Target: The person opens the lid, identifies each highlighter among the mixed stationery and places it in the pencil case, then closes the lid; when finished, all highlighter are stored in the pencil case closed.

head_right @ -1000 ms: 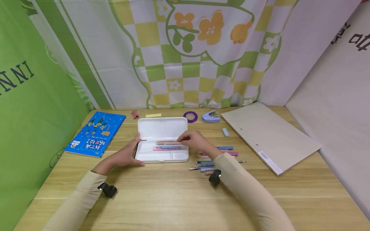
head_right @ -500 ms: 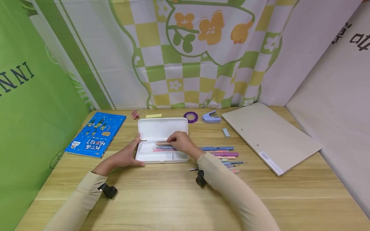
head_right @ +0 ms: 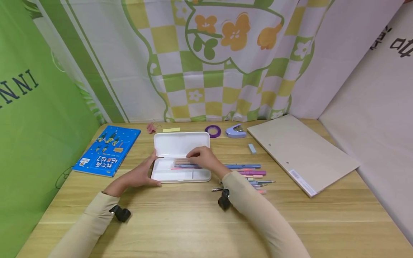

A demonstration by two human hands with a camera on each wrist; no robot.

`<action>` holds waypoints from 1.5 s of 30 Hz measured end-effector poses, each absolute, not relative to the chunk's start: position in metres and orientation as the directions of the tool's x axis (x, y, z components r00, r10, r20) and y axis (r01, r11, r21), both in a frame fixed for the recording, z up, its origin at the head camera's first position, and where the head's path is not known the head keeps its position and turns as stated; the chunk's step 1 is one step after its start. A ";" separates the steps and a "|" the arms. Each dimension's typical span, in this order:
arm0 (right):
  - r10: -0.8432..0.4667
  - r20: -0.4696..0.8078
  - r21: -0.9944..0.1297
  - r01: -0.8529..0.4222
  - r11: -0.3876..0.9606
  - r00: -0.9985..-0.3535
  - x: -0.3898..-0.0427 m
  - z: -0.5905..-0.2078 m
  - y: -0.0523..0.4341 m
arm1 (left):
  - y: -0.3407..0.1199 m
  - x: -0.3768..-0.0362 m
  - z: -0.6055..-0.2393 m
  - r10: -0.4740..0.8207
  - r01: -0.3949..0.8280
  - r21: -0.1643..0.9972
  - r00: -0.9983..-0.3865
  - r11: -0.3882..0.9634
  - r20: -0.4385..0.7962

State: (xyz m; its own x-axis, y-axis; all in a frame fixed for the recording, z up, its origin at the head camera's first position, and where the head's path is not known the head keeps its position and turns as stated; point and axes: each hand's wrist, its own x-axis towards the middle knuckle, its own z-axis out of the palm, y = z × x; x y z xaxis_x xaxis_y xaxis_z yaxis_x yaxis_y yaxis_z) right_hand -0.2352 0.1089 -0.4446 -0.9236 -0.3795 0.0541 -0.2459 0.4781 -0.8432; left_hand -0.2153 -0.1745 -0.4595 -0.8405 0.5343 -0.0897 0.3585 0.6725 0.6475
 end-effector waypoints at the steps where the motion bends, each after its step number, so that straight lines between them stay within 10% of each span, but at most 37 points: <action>1: -0.371 0.029 -0.869 -0.207 0.449 -0.928 -0.236 -0.445 0.111 | -0.174 -0.215 -0.459 0.533 0.355 0.648 -0.841 0.673 -0.093; 16: -0.370 -0.073 -0.970 -0.021 0.243 -0.926 -0.218 -0.420 0.180 | -0.173 -0.214 -0.458 0.529 0.345 0.653 -0.842 0.674 -0.102; 45: -0.400 0.021 -0.715 -0.293 0.634 -0.916 -0.196 -0.443 0.284 | -0.174 -0.214 -0.458 0.523 0.342 0.655 -0.847 0.674 -0.096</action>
